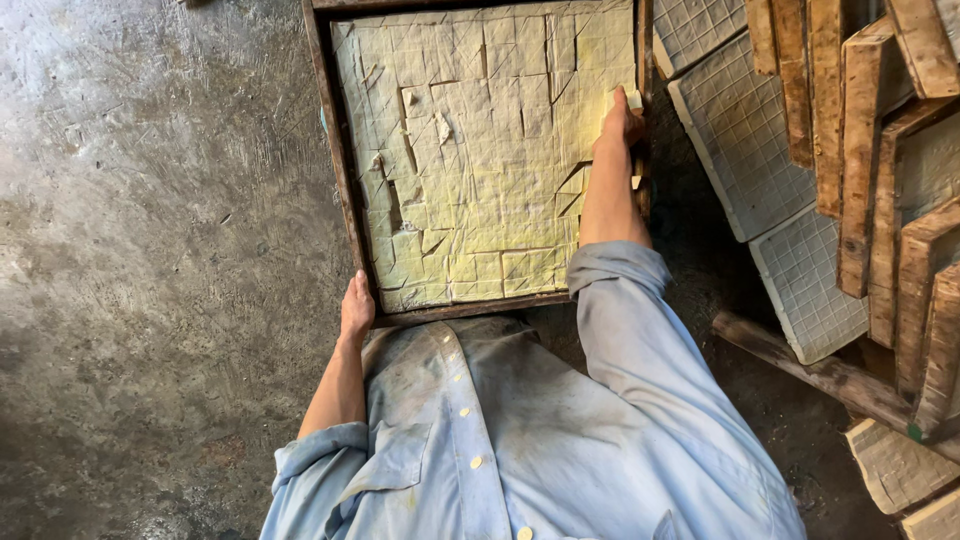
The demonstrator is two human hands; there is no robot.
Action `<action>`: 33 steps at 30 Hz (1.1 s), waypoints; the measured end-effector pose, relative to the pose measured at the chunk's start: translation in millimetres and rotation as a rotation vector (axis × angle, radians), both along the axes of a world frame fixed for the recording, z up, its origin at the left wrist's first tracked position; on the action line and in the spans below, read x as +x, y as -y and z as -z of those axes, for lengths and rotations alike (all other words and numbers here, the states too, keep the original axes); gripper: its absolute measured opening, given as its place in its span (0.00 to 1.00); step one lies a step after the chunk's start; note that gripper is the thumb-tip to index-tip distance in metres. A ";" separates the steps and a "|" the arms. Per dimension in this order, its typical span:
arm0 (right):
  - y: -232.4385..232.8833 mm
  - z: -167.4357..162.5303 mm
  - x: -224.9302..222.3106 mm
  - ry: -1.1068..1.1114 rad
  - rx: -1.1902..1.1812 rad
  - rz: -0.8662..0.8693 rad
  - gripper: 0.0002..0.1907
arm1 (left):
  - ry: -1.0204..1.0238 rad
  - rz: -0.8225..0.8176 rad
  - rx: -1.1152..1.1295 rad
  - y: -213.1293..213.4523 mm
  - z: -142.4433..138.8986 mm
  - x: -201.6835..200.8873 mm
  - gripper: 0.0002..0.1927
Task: The person cuts a pressed tofu sheet held in a wooden frame into a grid pattern using a knife, steadying the frame with the other hand. They then gather the cut tofu pieces by hand into a pile at one corner of the frame and carry the frame across the workshop floor.
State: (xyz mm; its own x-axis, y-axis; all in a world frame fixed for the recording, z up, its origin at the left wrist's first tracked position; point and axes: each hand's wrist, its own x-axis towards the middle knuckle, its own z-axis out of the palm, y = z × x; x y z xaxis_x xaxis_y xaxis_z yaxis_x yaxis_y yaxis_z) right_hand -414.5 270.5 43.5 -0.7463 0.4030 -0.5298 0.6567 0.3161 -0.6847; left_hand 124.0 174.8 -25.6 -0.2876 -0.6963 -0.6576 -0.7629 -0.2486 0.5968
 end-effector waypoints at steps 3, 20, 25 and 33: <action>-0.8 1.3 0.6 0.015 0.122 -0.047 0.43 | 0.002 -0.017 0.008 -0.9 -0.6 -1.1 0.33; -132.2 8.5 52.9 -0.934 0.558 -0.881 0.11 | -0.150 -0.064 -0.108 -8.2 2.5 -15.0 0.31; -77.0 2.6 4.3 -0.796 0.108 -1.067 0.07 | -0.092 -0.024 -0.093 -9.9 1.8 -11.0 0.32; -40.8 -5.2 -10.9 -0.560 0.697 -1.409 0.09 | -0.047 -0.128 -0.009 -12.9 1.2 -2.5 0.32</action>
